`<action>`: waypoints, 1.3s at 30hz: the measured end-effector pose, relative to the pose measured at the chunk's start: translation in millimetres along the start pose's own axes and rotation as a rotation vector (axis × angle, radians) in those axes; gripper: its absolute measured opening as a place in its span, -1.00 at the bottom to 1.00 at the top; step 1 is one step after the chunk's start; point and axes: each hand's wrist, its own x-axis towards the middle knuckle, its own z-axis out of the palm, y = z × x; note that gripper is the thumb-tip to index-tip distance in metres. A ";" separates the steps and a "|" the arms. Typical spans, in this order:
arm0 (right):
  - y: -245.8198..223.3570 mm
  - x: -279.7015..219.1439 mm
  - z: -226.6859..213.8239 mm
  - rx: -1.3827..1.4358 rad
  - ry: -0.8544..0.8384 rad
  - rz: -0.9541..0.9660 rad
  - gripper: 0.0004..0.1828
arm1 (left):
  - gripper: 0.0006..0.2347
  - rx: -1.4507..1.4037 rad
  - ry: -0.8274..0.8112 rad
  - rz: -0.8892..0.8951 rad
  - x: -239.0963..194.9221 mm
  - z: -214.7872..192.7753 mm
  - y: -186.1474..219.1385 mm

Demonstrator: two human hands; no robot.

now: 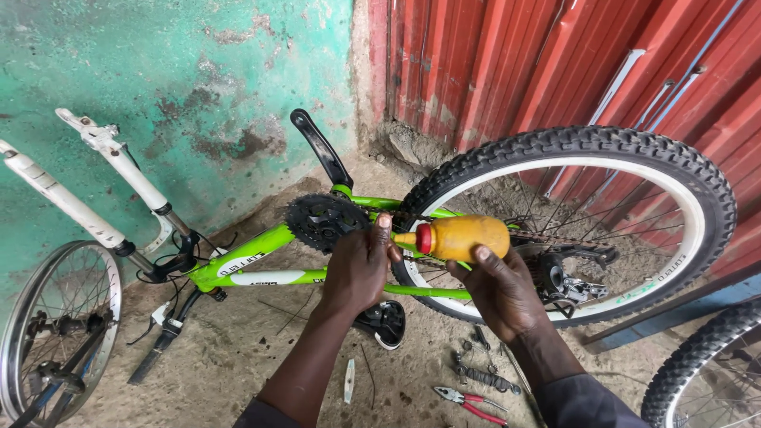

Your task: The person rotates the bicycle pedals by hand to move the chain through the gears. They then apply lubricant from a yellow bottle onto the chain while continuing to rotate the pedals to distribute the oil.

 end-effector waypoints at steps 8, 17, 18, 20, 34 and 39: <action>-28.4 12.2 0.5 0.021 0.132 -0.223 -0.57 | -0.83 0.449 0.272 0.212 26.6 4.1 -51.8; -51.1 32.6 -26.9 -0.279 0.309 -0.451 -0.48 | -0.67 0.740 0.110 -0.003 34.5 -0.7 -84.1; -47.3 34.4 -26.5 -0.278 0.314 -0.453 -0.48 | -0.67 0.741 0.106 0.001 30.8 -2.5 -81.1; -40.1 38.3 -25.9 -0.375 0.289 -0.449 -0.45 | -0.54 0.720 -0.048 -0.092 23.1 -5.9 -75.4; -18.1 47.4 -1.7 -0.684 0.267 -0.396 -0.36 | -0.35 0.756 -0.342 -0.422 26.6 -10.7 -120.7; -18.1 47.3 1.6 -0.677 0.276 -0.424 -0.38 | -0.37 0.670 -0.420 -0.348 28.1 2.2 -94.6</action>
